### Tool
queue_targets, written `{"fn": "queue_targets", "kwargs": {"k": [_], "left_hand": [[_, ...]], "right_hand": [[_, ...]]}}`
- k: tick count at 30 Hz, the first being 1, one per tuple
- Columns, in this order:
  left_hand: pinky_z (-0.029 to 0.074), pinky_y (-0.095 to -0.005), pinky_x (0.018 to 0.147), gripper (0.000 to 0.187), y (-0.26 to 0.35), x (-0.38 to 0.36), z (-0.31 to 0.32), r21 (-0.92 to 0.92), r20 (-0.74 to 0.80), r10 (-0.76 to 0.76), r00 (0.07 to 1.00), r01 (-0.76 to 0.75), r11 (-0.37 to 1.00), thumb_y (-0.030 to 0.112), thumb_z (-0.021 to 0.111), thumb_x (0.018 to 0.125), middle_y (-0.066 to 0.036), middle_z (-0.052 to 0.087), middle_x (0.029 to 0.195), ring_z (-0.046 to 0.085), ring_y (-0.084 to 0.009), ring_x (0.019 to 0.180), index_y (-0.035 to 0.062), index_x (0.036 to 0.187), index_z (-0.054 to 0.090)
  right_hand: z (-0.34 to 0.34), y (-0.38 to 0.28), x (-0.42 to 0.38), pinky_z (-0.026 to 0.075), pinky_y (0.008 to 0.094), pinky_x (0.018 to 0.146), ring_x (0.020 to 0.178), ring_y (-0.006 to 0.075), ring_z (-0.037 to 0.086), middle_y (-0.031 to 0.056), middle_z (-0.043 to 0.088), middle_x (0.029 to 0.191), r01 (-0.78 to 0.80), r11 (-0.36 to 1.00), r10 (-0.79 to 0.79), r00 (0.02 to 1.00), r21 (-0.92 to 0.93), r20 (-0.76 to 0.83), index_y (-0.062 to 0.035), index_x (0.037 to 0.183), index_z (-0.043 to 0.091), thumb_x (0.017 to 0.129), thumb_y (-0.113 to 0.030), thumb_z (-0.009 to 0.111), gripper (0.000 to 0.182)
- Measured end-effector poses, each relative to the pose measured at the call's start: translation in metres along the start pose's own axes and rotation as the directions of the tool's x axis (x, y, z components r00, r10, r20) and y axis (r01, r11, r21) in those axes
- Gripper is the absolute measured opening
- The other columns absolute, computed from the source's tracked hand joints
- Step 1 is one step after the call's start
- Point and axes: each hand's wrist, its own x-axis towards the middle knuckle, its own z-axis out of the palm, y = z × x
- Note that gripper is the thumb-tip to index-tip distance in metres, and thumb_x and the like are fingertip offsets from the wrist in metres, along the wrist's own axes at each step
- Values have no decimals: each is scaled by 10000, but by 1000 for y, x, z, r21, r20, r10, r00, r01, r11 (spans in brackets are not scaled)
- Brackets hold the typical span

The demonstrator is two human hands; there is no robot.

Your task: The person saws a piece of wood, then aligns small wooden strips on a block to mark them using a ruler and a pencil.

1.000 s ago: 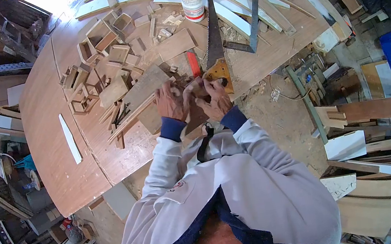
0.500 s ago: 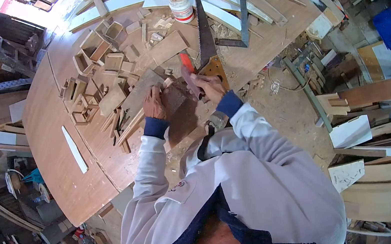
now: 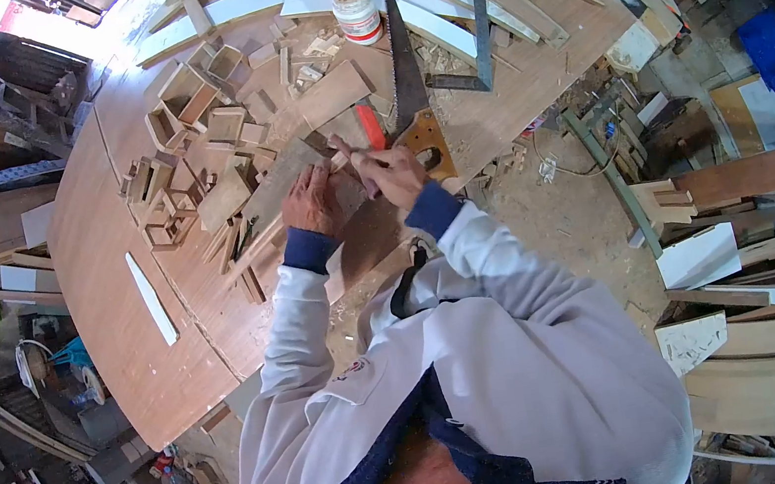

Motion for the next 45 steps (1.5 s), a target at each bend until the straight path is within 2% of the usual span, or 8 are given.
{"fn": "queue_targets", "kwargs": {"k": [2, 5, 8, 10, 22, 26, 33, 45], "left_hand": [[479, -397, 672, 216, -7, 3, -3, 13, -25, -11, 1000, 12, 1000, 149, 528, 844, -127, 584, 889, 580, -325, 809, 82, 1046, 564], [480, -401, 674, 208, -7, 6, -4, 31, -43, 20, 999, -19, 999, 142, 528, 840, -128, 593, 915, 584, -327, 818, 84, 1036, 567], [481, -396, 668, 207, -1, 11, -9, 35, -22, 68, 997, -67, 997, 147, 528, 841, -126, 592, 908, 586, -328, 812, 85, 1033, 572], [479, -401, 672, 210, -11, 9, -5, 14, -64, 63, 996, -62, 998, 154, 529, 841, -129, 591, 916, 583, -331, 821, 82, 1034, 571], [479, -395, 742, 245, -10, 8, -5, 5, 69, 8, 998, -9, 1000, 175, 525, 851, -120, 577, 962, 570, -316, 915, 87, 1079, 543], [475, -389, 754, 245, -5, 13, -5, -78, 28, 52, 998, -49, 996, 175, 519, 857, -119, 574, 971, 566, -313, 910, 91, 1086, 545], [459, -413, 772, 256, -38, -3, 35, 75, -40, 89, 995, -86, 993, 176, 537, 846, -125, 567, 982, 551, -335, 899, 86, 1084, 558], [325, -535, 853, 328, -34, -15, 81, 339, 19, -111, 994, 98, 936, 290, 534, 827, -59, 485, 1203, 456, -268, 1084, 231, 1149, 559]], "right_hand": [[-3, 12, -1, 469, 244, 642, 712, 115, 579, 51, 651, 869, -172, 952, 134, 978, 254, 161, 18, 1088, 620, 921, -362, 517, 427], [-3, 22, 11, 406, 261, 523, 569, 95, 501, 32, 538, 602, -122, 903, 149, 988, 411, -36, 2, 826, 659, 919, -361, 520, 400], [17, 6, 5, 422, 255, 534, 577, 95, 506, 21, 556, 640, 143, 990, -142, 962, -13, -233, 12, 862, 654, 907, -371, 536, 403], [-1, 7, -3, 430, 252, 549, 590, 87, 512, 16, 554, 628, -138, 949, 118, 989, 285, 87, 5, 855, 657, 907, -330, 538, 359], [-5, 28, 16, 465, 235, 627, 699, 72, 569, 27, 647, 802, -228, 824, 242, 969, 518, 42, 28, 967, 659, 898, -330, 557, 379], [-12, 23, 1, 462, 226, 636, 704, 71, 569, 15, 649, 816, -300, 855, 239, 952, 424, 193, 22, 1017, 648, 887, -308, 575, 362], [-85, 105, 6, 423, 385, 917, 1054, 312, 549, 164, 580, 1152, -89, 893, -149, 867, -442, -476, -100, 1191, 587, 830, -270, 600, 400], [-89, 96, 23, 386, 412, 941, 1086, 325, 485, 121, 498, 1216, -33, 590, -420, 841, -807, -342, -111, 1161, 565, 787, -198, 622, 388]]}}
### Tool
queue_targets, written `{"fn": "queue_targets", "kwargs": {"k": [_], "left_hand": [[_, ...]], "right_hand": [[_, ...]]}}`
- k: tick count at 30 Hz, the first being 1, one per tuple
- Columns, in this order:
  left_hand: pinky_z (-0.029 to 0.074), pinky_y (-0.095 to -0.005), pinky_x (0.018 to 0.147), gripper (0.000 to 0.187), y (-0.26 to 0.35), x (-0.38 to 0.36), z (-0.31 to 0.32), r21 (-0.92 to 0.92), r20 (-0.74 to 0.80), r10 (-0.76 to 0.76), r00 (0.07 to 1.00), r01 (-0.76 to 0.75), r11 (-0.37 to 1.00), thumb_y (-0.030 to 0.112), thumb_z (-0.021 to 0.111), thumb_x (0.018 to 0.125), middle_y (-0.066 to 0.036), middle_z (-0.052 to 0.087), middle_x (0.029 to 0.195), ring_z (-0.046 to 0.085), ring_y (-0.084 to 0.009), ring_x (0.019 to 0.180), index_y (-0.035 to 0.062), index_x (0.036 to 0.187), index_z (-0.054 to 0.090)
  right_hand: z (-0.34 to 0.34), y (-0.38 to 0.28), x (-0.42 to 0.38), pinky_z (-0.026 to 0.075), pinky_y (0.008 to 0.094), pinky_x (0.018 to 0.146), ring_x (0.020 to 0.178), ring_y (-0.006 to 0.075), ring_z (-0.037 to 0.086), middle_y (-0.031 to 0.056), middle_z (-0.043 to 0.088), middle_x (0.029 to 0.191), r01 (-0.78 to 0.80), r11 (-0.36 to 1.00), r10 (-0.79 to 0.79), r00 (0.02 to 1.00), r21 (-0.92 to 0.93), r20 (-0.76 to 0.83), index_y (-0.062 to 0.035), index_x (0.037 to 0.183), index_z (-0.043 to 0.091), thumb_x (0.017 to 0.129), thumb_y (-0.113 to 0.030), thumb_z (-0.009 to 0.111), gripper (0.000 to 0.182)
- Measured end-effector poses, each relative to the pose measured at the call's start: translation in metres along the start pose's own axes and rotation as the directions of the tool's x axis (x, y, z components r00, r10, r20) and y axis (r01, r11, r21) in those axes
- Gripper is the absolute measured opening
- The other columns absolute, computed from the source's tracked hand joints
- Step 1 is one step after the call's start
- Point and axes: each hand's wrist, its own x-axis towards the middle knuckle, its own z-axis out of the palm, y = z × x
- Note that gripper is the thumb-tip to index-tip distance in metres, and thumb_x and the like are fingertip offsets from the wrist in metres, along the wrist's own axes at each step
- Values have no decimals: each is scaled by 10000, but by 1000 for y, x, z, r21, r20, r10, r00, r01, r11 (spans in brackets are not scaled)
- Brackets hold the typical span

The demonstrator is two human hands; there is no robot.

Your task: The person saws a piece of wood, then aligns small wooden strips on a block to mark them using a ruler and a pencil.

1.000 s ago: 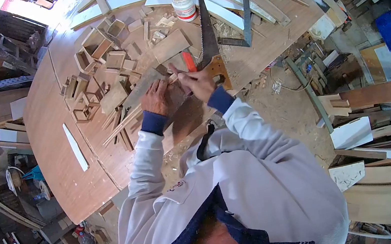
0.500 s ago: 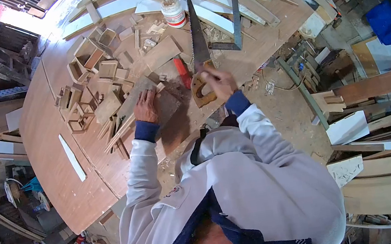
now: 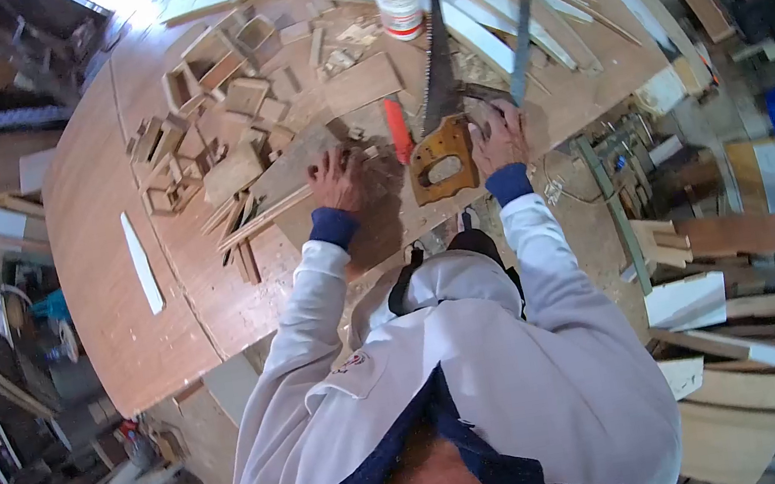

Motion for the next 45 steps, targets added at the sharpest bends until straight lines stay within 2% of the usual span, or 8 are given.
{"fn": "queue_targets", "kwargs": {"k": [3, 5, 6, 13, 16, 21, 40, 45], "left_hand": [[318, -517, 870, 356, 5, -1, -8, 57, -110, -35, 993, 41, 998, 317, 533, 836, -62, 477, 1232, 452, -264, 1107, 240, 1183, 543], [307, -496, 903, 421, 4, -6, -30, 33, -108, -86, 990, 90, 995, 332, 569, 821, -73, 487, 1229, 445, -266, 1129, 218, 1223, 519], [313, -486, 910, 439, 1, -11, -46, -78, -159, -200, 967, 190, 979, 324, 595, 806, -84, 502, 1207, 455, -271, 1120, 200, 1221, 524], [445, -388, 851, 397, -69, -86, -94, -514, -373, -724, 580, 521, 682, 16, 602, 760, -178, 528, 1022, 534, -347, 970, 20, 1148, 518], [444, -403, 846, 395, -98, -134, -72, -351, -403, -756, 515, 676, 648, 82, 625, 763, -163, 516, 1060, 513, -344, 996, 26, 1136, 506], [440, -519, 796, 393, -86, -143, -76, 51, -127, -922, 366, 931, 362, 235, 612, 785, -82, 517, 1128, 476, -301, 1064, 144, 1152, 508], [399, -483, 779, 326, -88, -175, -62, 92, -161, -925, 343, 939, 332, 290, 572, 794, -52, 556, 1054, 505, -270, 1014, 159, 1091, 539], [370, -468, 809, 297, -88, -186, -56, 75, -244, -856, 456, 889, 453, 237, 585, 797, -67, 581, 979, 529, -276, 969, 136, 1075, 559]], "right_hand": [[-11, -35, 8, 455, 375, 821, 963, 283, 555, 134, 573, 1041, 49, 990, -48, 999, 136, -7, -80, 1070, 613, 770, -139, 635, 307], [-10, -57, 10, 486, 331, 711, 796, 240, 604, 118, 608, 868, -186, 835, 46, 962, 518, 271, -53, 1017, 633, 759, -108, 644, 264], [0, -64, 9, 494, 293, 654, 676, 209, 613, 107, 623, 772, -50, 843, -46, 985, 536, 164, -22, 971, 650, 750, -79, 653, 229], [28, -104, 1, 508, 318, 709, 739, 251, 632, 128, 653, 834, -101, 733, -151, 940, 673, 306, -23, 962, 663, 736, -92, 665, 237], [30, -120, 12, 486, 369, 779, 846, 290, 598, 118, 633, 929, 287, 760, -422, 900, 583, 106, -56, 979, 654, 726, -68, 629, 255], [33, -144, 12, 451, 420, 811, 943, 319, 530, 97, 577, 991, 501, 742, -610, 781, 445, 137, -112, 960, 644, 726, -35, 575, 256], [57, -121, -6, 459, 390, 780, 884, 307, 553, 104, 562, 929, 338, 667, -576, 799, 664, 171, -77, 922, 644, 713, 21, 575, 241], [52, -126, -10, 455, 382, 797, 909, 300, 549, 99, 568, 947, 324, 722, -541, 815, 611, 207, -76, 938, 645, 706, 10, 599, 252]]}}
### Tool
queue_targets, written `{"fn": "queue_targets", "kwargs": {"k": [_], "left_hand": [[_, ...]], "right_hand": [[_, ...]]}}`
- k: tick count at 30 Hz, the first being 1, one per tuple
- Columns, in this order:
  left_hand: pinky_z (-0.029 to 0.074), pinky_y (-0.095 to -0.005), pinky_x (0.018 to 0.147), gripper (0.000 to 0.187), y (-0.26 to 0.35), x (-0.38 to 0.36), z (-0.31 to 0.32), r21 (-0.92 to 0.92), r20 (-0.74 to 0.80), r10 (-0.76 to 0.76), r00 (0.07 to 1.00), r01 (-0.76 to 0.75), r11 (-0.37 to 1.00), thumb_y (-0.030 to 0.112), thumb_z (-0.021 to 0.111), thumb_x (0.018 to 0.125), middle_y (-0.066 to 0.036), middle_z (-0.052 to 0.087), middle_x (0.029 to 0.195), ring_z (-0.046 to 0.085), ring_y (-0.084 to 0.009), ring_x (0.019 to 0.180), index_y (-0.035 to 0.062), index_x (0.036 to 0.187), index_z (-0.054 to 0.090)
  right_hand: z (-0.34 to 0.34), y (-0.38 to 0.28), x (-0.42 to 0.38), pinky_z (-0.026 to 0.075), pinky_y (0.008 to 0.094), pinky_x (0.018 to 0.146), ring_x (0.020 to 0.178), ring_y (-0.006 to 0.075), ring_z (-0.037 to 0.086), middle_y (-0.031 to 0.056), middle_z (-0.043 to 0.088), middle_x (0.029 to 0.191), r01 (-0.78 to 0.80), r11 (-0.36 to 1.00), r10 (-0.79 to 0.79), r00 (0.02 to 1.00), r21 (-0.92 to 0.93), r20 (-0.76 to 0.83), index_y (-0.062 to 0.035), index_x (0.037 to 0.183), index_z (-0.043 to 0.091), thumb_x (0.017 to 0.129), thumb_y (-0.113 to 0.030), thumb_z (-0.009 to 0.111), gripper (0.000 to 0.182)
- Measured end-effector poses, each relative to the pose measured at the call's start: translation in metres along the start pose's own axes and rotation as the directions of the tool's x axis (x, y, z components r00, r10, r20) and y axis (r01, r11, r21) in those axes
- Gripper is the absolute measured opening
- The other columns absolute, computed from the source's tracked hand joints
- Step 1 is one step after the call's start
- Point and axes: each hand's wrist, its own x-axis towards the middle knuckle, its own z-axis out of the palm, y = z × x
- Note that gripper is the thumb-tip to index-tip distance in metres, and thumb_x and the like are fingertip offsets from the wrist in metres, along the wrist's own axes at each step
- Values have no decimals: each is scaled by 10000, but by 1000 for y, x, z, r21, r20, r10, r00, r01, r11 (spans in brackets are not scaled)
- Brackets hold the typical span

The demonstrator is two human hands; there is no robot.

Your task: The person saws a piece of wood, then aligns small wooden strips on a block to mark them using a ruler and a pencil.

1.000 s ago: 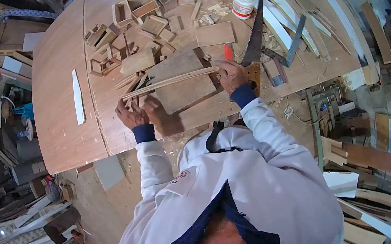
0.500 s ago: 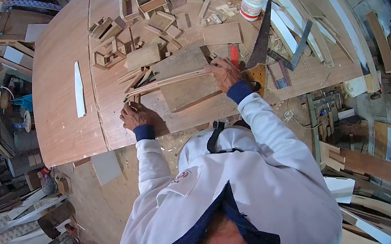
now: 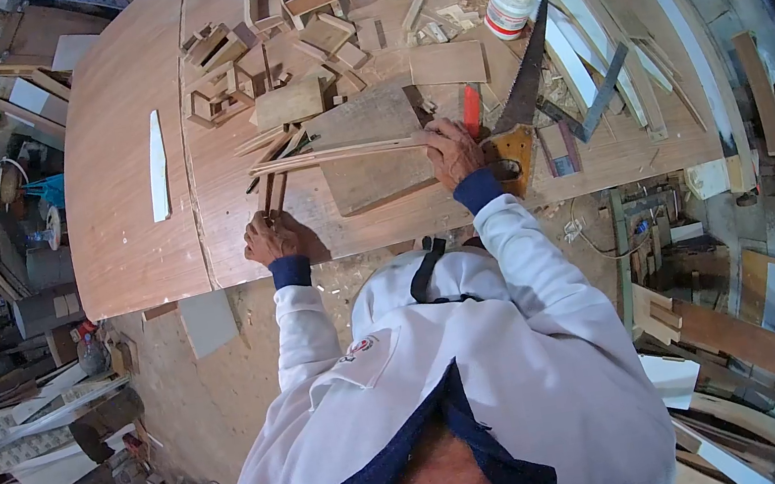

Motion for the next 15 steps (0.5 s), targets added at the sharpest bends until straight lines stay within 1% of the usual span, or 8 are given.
{"fn": "queue_targets", "kwargs": {"k": [1, 3, 4, 8, 10, 12, 14, 15], "left_hand": [[370, -468, 809, 297, -2, -1, 0, 1, -1, 0, 1000, 0, 1000, 237, 585, 797, -67, 581, 979, 529, -276, 969, 136, 1075, 559], [355, -453, 808, 348, -8, -7, -6, -68, 65, -36, 997, 40, 997, 190, 595, 778, -102, 558, 994, 510, -295, 974, 98, 1104, 512], [355, -453, 808, 348, -9, -11, -10, -67, 65, -36, 997, 40, 997, 190, 595, 778, -102, 558, 994, 510, -295, 974, 98, 1104, 512], [372, -448, 782, 422, -14, -37, -31, -160, -12, -66, 998, 64, 985, 175, 615, 767, -115, 555, 971, 520, -311, 941, 48, 1147, 482], [368, -452, 802, 415, -5, -43, -47, -287, -44, -83, 996, 67, 956, 162, 609, 770, -121, 552, 968, 522, -320, 938, 42, 1146, 480], [362, -455, 821, 404, -12, -47, -37, -287, -12, -80, 997, 73, 955, 157, 604, 775, -126, 552, 979, 522, -321, 939, 48, 1144, 481], [358, -456, 829, 404, -19, -49, -22, -241, 50, 12, 999, 0, 971, 162, 606, 776, -121, 551, 1007, 519, -310, 952, 60, 1146, 482], [358, -459, 830, 411, -17, -48, -20, -209, 110, 20, 994, 3, 978, 175, 609, 773, -124, 544, 1032, 513, -308, 968, 72, 1151, 483]], "right_hand": [[0, -1, 0, 454, 379, 804, 914, 299, 547, 97, 570, 951, 15, 999, -15, 1000, -41, -6, -75, 943, 646, 703, 9, 604, 257], [0, 0, 0, 453, 375, 806, 912, 299, 547, 95, 571, 953, 25, 999, -26, 1000, -39, -8, -74, 949, 647, 701, 12, 603, 266], [0, 1, 0, 451, 372, 809, 910, 298, 547, 93, 573, 954, 38, 999, -38, 999, -39, -11, -73, 956, 648, 699, 14, 603, 275], [3, 4, 0, 449, 370, 810, 903, 296, 550, 97, 573, 968, 25, 1000, -26, 999, -12, -23, -67, 962, 647, 701, 24, 592, 282], [1, 3, 0, 448, 370, 816, 903, 296, 552, 104, 570, 984, 20, 1000, -20, 1000, 1, 25, -66, 971, 646, 700, 33, 581, 295], [1, 4, 0, 447, 372, 816, 904, 297, 552, 104, 571, 981, 22, 1000, -22, 999, 19, 31, -65, 971, 646, 701, 35, 578, 296], [2, 4, 1, 446, 374, 816, 905, 298, 552, 105, 572, 978, 24, 999, -26, 999, 37, 33, -65, 971, 645, 701, 38, 575, 297], [2, 5, 1, 445, 376, 816, 910, 300, 550, 105, 574, 980, 25, 999, -25, 999, 21, 21, -67, 970, 645, 700, 36, 577, 296]]}}
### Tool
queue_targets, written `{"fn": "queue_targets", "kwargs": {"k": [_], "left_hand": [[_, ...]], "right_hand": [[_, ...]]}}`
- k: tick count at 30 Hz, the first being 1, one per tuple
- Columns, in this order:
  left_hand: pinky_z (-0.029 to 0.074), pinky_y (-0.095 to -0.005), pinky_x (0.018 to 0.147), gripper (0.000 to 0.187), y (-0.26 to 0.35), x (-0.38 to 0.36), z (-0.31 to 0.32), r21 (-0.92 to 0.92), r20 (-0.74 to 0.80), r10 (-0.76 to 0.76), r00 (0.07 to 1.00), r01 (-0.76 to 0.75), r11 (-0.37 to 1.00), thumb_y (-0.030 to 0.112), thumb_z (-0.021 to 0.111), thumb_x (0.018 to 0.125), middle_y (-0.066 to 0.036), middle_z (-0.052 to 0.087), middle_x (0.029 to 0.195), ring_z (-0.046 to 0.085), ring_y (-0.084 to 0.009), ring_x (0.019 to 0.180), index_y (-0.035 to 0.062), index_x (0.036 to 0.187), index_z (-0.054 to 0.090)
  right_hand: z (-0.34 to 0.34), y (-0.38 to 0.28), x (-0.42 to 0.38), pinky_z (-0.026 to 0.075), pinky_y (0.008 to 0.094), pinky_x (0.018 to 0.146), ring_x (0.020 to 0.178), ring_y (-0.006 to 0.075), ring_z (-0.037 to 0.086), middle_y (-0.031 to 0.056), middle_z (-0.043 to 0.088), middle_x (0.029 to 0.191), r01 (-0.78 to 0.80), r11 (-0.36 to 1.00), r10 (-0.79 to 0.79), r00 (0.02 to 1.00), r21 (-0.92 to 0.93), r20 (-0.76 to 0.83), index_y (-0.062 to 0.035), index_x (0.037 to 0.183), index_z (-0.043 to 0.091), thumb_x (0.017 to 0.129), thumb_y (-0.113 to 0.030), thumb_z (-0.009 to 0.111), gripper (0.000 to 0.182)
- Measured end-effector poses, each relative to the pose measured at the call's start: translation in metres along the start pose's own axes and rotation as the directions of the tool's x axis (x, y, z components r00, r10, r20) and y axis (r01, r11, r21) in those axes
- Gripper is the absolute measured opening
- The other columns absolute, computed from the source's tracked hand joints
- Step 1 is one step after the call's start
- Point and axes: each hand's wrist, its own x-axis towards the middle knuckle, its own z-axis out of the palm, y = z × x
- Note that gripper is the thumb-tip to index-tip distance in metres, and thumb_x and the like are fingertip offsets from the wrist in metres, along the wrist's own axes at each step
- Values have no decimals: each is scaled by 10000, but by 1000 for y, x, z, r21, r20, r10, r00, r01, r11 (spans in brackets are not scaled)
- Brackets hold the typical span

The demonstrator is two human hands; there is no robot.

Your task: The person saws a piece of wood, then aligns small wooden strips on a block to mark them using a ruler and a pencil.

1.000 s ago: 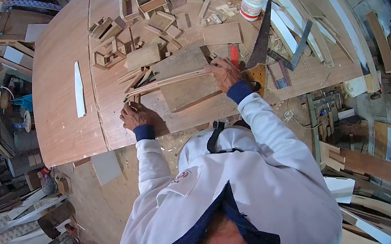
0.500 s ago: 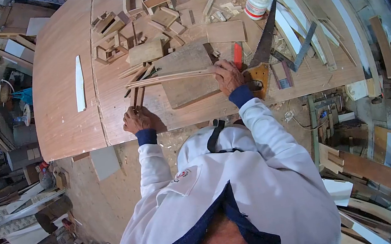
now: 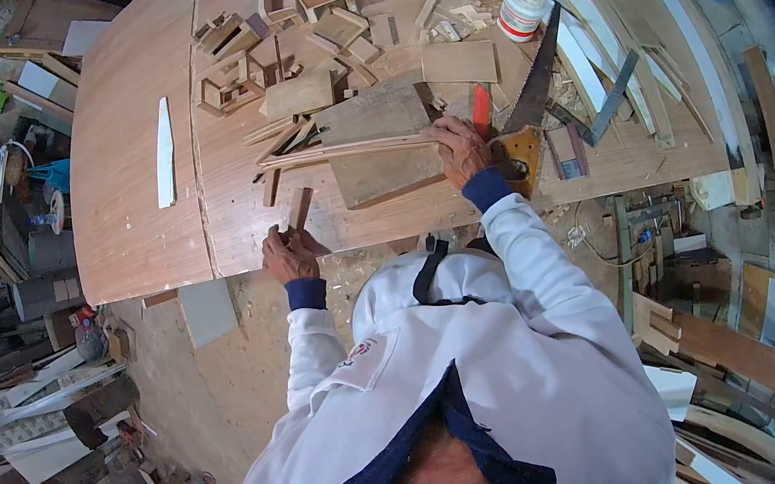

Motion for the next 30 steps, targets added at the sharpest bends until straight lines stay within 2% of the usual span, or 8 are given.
{"fn": "queue_targets", "kwargs": {"k": [7, 9, 10, 14, 16, 21, 25, 30], "left_hand": [[372, -461, 828, 409, 36, 32, -16, -12, -20, 50, 999, -50, 999, 142, 617, 761, -152, 534, 1036, 499, -336, 977, 54, 1141, 493], [399, -433, 777, 419, 40, 54, -20, -157, -226, 285, 932, -323, 933, 103, 666, 715, -129, 532, 966, 507, -306, 889, 44, 1099, 512], [416, -411, 755, 432, 49, 68, -23, -160, -234, 317, 919, -358, 920, 85, 706, 684, -140, 528, 940, 502, -309, 855, 26, 1070, 518], [434, -403, 766, 322, 76, 116, -23, -251, -163, 406, 899, -436, 864, 68, 679, 712, -154, 565, 921, 528, -327, 874, 37, 1009, 560], [416, -451, 818, 274, 82, 131, -18, -126, -91, 504, 859, -512, 850, 73, 625, 736, -166, 576, 991, 517, -355, 952, 62, 1008, 589], [433, -434, 826, 195, 86, 163, -7, -126, 13, 450, 893, -445, 887, 80, 641, 722, -162, 603, 963, 537, -353, 952, 76, 917, 647], [474, -427, 771, 215, 105, 152, -7, -298, -2, 576, 818, -550, 780, 74, 633, 722, -149, 608, 966, 563, -354, 919, 89, 936, 643], [407, -467, 808, 278, 135, 95, 12, -145, 90, 662, 744, -648, 747, 189, 660, 725, -74, 543, 1100, 499, -322, 1030, 157, 997, 611]], "right_hand": [[1, 3, -4, 425, 395, 863, 971, 306, 535, 105, 569, 1053, 37, 998, -34, 998, -57, 55, -64, 996, 631, 687, 24, 594, 324], [1, -2, -5, 419, 397, 882, 992, 310, 529, 113, 566, 1066, 6, 999, -6, 1000, -42, 12, -67, 1020, 625, 685, 10, 602, 345], [0, -7, -6, 412, 398, 901, 1012, 313, 523, 121, 563, 1079, -20, 1000, 20, 999, -20, -25, -71, 1044, 618, 683, -4, 611, 367], [-15, -19, -10, 406, 401, 925, 1042, 323, 512, 143, 557, 1095, -135, 990, 130, 985, -38, -110, -69, 1083, 606, 680, -39, 630, 404], [-18, -11, -14, 405, 398, 932, 1038, 334, 512, 159, 556, 1090, -155, 987, 149, 983, -51, -109, -60, 1090, 606, 714, -73, 625, 376], [-18, -2, -19, 427, 385, 895, 993, 335, 531, 160, 569, 1046, -224, 974, 224, 964, 17, -144, -40, 1059, 618, 771, -90, 596, 293], [-15, 2, -18, 455, 369, 833, 921, 324, 559, 149, 583, 980, -288, 958, 288, 957, 4, -31, -30, 1006, 633, 786, -68, 579, 230], [-13, 4, -9, 463, 365, 807, 907, 317, 567, 141, 585, 958, -301, 953, 302, 949, 30, -87, -32, 980, 634, 781, -54, 577, 208]]}}
